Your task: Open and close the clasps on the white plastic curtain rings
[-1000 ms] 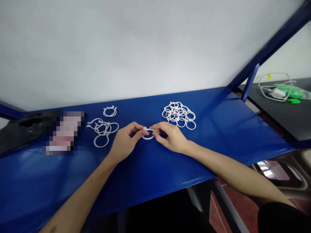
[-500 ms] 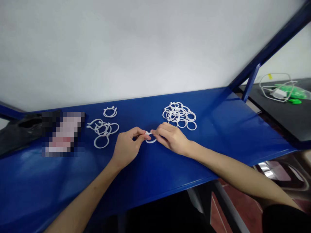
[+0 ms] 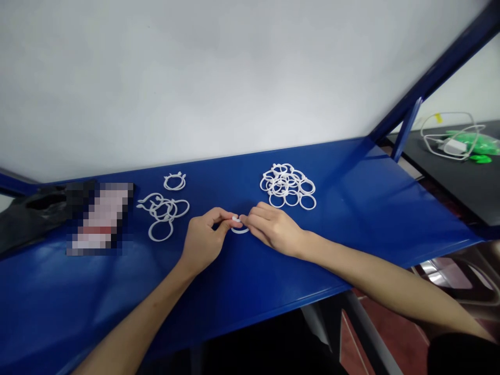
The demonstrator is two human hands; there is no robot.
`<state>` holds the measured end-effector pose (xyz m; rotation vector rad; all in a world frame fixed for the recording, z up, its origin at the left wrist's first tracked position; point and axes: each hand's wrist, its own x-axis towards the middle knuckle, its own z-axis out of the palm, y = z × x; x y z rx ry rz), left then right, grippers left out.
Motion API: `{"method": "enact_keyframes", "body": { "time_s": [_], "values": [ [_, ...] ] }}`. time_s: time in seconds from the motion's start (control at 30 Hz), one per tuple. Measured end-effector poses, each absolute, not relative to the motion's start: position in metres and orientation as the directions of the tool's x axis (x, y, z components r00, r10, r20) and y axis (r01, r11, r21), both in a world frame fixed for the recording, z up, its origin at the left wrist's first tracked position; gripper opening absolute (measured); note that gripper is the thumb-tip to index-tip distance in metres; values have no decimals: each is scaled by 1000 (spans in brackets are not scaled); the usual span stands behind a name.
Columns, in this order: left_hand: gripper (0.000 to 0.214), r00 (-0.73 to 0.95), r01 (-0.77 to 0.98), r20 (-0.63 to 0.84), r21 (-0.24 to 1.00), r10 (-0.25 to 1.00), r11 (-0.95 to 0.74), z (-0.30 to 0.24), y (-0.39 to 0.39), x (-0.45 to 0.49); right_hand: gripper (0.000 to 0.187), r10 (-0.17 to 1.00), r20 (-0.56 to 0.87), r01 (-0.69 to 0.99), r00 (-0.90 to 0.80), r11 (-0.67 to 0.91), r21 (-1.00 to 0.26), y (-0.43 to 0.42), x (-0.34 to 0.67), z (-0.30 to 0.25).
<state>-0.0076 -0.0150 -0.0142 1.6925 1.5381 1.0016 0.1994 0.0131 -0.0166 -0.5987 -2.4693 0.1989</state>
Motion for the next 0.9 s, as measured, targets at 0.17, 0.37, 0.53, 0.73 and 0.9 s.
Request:
{"method": "enact_keyframes", "body": {
  "time_s": [0.17, 0.37, 0.53, 0.73, 0.9],
  "values": [
    [15, 141, 587, 162, 780, 977, -214, -15, -9, -14, 26, 495, 482, 452, -723, 866, -213, 14, 196, -19],
    [33, 189, 867, 429, 349, 883, -355, -12, 17, -50, 26, 638, 532, 687, -557, 714, -137, 35, 218, 3],
    [46, 27, 994, 362, 85, 932, -62, -20, 31, -81, 24, 751, 523, 838, -402, 532, -120, 65, 266, 23],
    [41, -17, 1000, 316, -12, 949, 22, -22, 32, -83, 16, 794, 311, 753, -522, 601, -269, 83, 307, 35],
    [34, -44, 998, 311, -24, 949, 54, -20, 32, -85, 18, 781, 149, 709, -607, 616, -343, 86, 312, 33]
  ]
}}
